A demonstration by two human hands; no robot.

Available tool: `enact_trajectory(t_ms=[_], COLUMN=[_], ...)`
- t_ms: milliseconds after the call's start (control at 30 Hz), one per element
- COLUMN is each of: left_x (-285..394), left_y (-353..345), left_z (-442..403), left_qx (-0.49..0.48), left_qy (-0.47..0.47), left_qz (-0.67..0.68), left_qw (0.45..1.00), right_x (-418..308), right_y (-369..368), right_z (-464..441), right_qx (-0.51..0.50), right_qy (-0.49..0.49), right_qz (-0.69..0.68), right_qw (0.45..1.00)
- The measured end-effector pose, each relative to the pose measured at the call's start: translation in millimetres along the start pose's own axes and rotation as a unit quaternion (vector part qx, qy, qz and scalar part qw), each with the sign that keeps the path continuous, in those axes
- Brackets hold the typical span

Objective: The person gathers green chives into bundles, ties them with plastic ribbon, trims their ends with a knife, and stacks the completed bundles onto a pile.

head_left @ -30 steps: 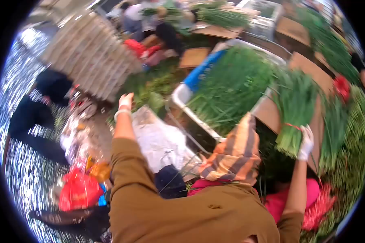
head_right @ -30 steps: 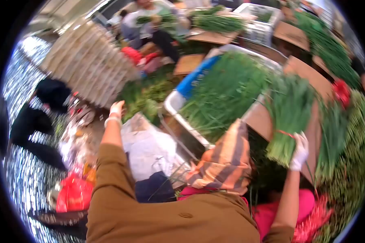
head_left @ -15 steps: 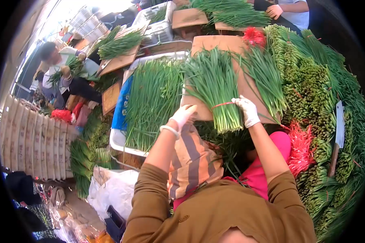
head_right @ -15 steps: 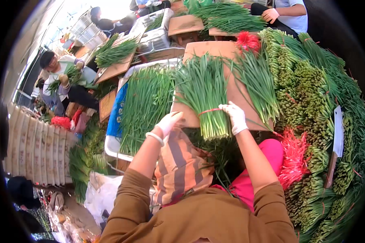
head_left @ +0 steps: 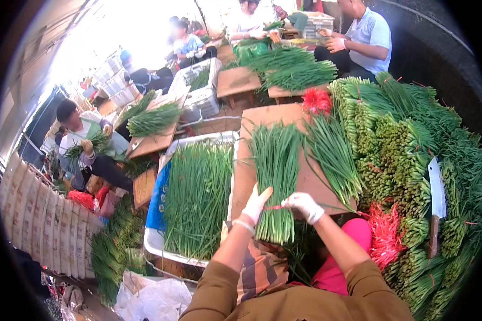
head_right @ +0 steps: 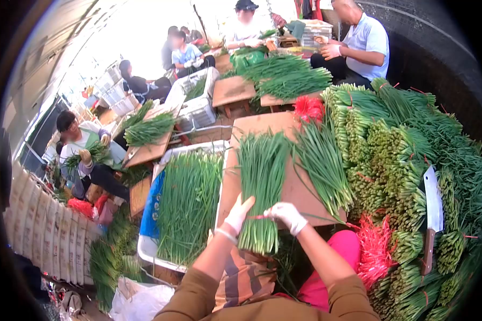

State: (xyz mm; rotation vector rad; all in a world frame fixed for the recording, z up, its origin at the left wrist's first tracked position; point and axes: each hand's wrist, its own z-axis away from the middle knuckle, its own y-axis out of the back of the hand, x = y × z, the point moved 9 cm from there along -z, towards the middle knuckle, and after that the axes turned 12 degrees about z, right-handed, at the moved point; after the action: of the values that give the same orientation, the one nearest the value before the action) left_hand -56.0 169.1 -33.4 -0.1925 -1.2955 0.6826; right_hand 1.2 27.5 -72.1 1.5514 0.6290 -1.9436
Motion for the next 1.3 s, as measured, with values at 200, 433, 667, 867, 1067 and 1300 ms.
enact_trajectory(t_ms=[200, 433, 667, 867, 1067, 1300], left_x=[31.9, 159.1, 94.0, 115.5, 96.2, 29.4], left_y=[-4.6, -83.8, -29.0, -31.1, 13.3, 87.9], left_z=[28.7, 67.8, 38.2, 15.3, 0.2, 18.7], left_qx=[-0.047, -0.195, -0.162, -0.083, -0.037, 0.023], left_qy=[-0.169, -0.294, -0.233, -0.24, -0.03, -0.049], left_qz=[-0.013, -0.022, -0.266, -0.334, -0.182, -0.445], left_qw=[0.984, 0.936, 0.921, 0.908, 0.982, 0.894], right_x=[-63.0, -190.6, -70.0, -91.8, -37.0, 32.5], right_y=[-9.0, -3.8, 6.8, -1.2, 13.0, 31.6], right_z=[57.1, 69.8, 15.9, 17.9, 15.1, 19.6], right_qx=[0.039, 0.079, 0.178, 0.099, 0.092, 0.252], right_qy=[0.084, 0.274, 0.262, 0.171, 0.034, 0.05], right_qz=[0.048, 0.122, 0.218, 0.155, -0.102, -0.123], right_qw=[0.995, 0.951, 0.923, 0.968, 0.99, 0.959])
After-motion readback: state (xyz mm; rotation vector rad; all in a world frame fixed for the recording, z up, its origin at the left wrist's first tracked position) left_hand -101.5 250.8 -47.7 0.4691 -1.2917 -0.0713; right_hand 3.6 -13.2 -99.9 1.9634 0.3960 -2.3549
